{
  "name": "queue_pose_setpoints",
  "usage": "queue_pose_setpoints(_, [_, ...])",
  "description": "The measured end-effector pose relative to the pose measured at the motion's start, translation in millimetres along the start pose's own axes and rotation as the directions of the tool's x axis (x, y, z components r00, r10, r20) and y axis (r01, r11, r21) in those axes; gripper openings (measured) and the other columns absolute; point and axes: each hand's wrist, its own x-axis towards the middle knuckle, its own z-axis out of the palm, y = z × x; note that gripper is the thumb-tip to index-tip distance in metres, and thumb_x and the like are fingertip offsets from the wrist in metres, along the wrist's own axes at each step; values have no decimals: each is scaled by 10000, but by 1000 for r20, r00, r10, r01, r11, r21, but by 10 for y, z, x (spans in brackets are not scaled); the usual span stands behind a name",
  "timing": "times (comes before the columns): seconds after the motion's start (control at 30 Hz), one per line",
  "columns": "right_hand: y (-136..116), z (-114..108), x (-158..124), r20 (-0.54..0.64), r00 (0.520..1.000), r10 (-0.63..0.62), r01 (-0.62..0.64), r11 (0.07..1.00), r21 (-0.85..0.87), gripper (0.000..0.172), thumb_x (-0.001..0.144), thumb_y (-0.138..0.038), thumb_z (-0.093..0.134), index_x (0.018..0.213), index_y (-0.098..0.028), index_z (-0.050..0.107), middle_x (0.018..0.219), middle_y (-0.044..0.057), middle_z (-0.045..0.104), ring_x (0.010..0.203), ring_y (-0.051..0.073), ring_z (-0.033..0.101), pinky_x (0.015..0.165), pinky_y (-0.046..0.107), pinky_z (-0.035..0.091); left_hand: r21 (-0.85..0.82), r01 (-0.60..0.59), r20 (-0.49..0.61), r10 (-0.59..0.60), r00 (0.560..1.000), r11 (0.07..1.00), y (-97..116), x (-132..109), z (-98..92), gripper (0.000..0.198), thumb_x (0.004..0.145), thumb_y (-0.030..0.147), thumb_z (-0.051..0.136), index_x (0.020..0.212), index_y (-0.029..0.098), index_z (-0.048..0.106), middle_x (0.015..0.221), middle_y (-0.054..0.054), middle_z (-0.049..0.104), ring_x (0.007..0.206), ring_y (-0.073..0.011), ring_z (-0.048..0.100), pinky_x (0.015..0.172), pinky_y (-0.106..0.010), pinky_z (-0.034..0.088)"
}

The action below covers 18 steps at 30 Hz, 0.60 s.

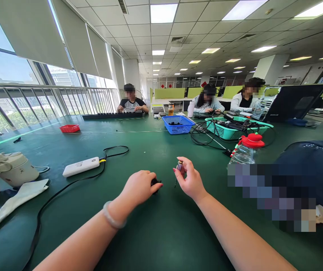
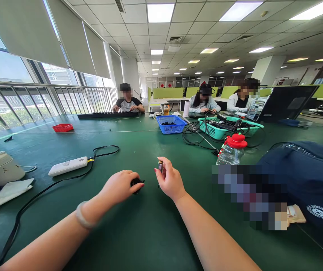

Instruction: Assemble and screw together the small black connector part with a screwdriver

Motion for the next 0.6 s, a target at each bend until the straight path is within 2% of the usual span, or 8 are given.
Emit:
queue_pose_setpoints(0.1, [31, -5, -1, 26, 999, -27, 28, 999, -45, 357, 906, -377, 514, 1238, -251, 493, 729, 7, 602, 571, 171, 567, 628, 320, 491, 29, 37, 12, -37, 999, 999, 180, 233, 165, 404, 906, 546, 534, 887, 180, 704, 929, -164, 709, 917, -306, 680, 767, -391, 498])
queue_pose_setpoints(0.2, [63, -11, 10, 33, 999, -25, 27, 998, -64, 344, 906, -380, 509, 1226, -253, 507, 718, 4, 599, 551, 169, 556, 615, 315, 483, 39, 94, 36, -95, 995, 995, 242, 346, 273, 451, 879, 594, 557, 899, 163, 687, 929, -185, 707, 930, -329, 685, 755, -399, 500])
queue_pose_setpoints(0.33, [68, -14, 32, 44, 999, 4, -1, 998, -60, 338, 902, -380, 505, 1219, -261, 510, 695, -9, 579, 539, 165, 537, 595, 303, 460, -32, 127, 86, -124, 989, 991, 229, 311, 315, 485, 798, 641, 634, 939, 178, 677, 961, -168, 711, 920, -326, 690, 731, -383, 501])
queue_pose_setpoints(0.5, [35, -4, 33, 94, 995, 32, -28, 999, -40, 382, 904, -368, 497, 1270, -261, 474, 693, -20, 577, 521, 155, 523, 583, 292, 442, -164, 178, 150, -154, 977, 970, 112, 218, 320, 384, 737, 506, 722, 1005, 233, 683, 958, -102, 726, 896, -285, 689, 707, -352, 494])
queue_pose_setpoints(0.6, [16, 4, 23, 156, 986, 51, -46, 998, -35, 431, 912, -340, 477, 1334, -274, 422, 733, -11, 620, 540, 162, 555, 595, 298, 452, -211, 196, 146, -168, 975, 957, 60, 203, 351, 378, 713, 507, 738, 972, 238, 679, 927, -87, 729, 867, -277, 689, 691, -348, 487])
